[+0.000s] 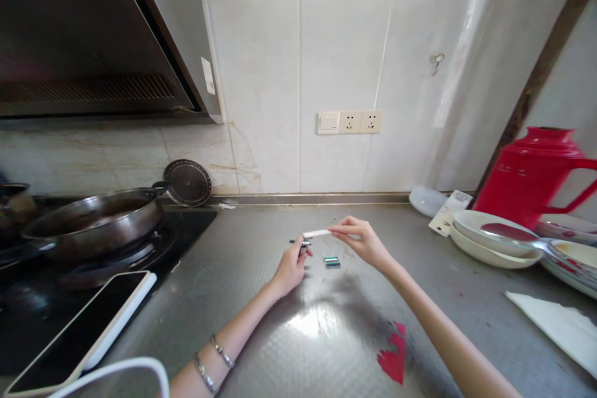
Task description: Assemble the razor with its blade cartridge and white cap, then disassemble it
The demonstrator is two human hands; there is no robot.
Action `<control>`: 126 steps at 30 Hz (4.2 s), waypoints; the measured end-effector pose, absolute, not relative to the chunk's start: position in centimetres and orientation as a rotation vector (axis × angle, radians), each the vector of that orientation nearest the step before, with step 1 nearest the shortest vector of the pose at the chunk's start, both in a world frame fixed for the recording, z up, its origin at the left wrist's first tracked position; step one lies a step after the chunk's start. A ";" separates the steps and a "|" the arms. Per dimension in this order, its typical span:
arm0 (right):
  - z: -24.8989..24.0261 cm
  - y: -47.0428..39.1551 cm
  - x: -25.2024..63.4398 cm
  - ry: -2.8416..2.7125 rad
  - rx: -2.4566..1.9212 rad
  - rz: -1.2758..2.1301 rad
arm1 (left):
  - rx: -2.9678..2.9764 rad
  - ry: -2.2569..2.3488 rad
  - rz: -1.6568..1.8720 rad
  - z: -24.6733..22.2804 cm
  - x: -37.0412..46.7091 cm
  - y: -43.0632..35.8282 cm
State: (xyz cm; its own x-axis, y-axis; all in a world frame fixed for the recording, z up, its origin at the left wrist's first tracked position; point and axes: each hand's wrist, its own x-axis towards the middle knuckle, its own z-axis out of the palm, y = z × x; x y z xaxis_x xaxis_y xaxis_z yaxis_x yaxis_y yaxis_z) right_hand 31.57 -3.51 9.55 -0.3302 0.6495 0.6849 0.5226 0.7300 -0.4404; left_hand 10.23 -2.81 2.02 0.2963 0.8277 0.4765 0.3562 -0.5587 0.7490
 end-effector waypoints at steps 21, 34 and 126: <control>8.2 -2.9 31.9 -1.931 -0.881 0.383 | 2.055 1.046 1.201 2.0 11.0 -3.3; 8.3 -3.4 31.3 -1.930 -0.851 0.460 | 2.056 1.015 1.249 1.5 10.6 -2.9; 8.1 -2.9 32.4 -1.924 -0.859 0.681 | 2.167 1.044 1.156 2.3 10.6 -3.5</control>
